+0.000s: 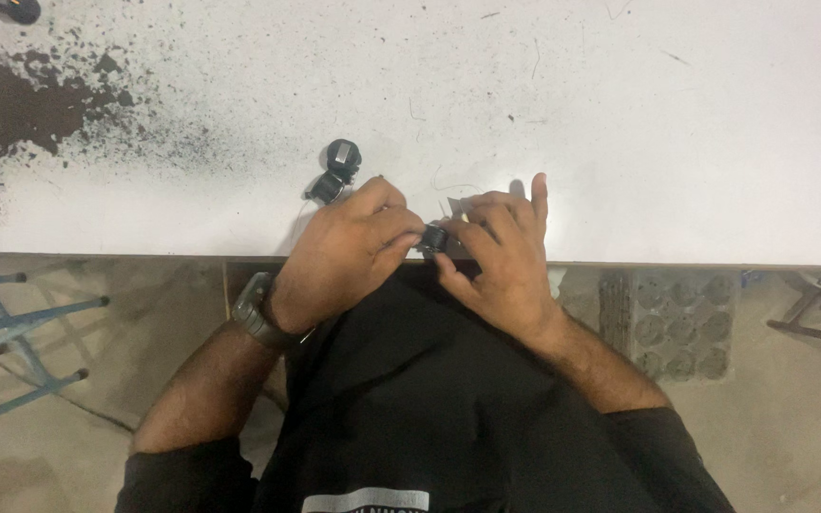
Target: The person sits at a white workbench and assembles small black plastic clutch shoes onto circular metal hubs, pressing each piece into place by hand and setting completed hubs aside on the table as they finish them.
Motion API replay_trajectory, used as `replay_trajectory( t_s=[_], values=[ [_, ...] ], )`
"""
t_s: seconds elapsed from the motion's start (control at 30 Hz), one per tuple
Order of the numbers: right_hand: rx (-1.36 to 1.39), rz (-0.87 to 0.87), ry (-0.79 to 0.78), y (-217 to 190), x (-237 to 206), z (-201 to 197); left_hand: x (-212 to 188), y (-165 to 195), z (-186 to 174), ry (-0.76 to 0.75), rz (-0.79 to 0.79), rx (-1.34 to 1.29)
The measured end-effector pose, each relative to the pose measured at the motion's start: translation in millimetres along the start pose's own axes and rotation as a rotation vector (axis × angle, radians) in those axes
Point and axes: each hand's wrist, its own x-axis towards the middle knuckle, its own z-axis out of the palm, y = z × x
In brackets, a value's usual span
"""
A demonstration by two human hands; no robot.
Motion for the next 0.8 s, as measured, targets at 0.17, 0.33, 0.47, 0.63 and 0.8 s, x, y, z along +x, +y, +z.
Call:
replay_trajectory(
  t_s=[0.17,0.33,0.47,0.63,0.8],
  values=[
    [0.006,0.014,0.002,1,-2,1,-7,8,4,0.119,0.086,0.091],
    [0.020,0.026,0.021,3,-3,1,-16,4,16,0.225,0.158,0.206],
    [0.023,0.023,0.018,3,-2,1,-22,4,24,0.264,0.256,0.305],
    [0.041,-0.001,0.000,3,-3,-1,-22,8,28,0.226,0.257,0.328],
    [0.028,-0.001,-0.002,7,-4,-4,-13,7,31,0.233,-0.037,-0.040]
  ],
)
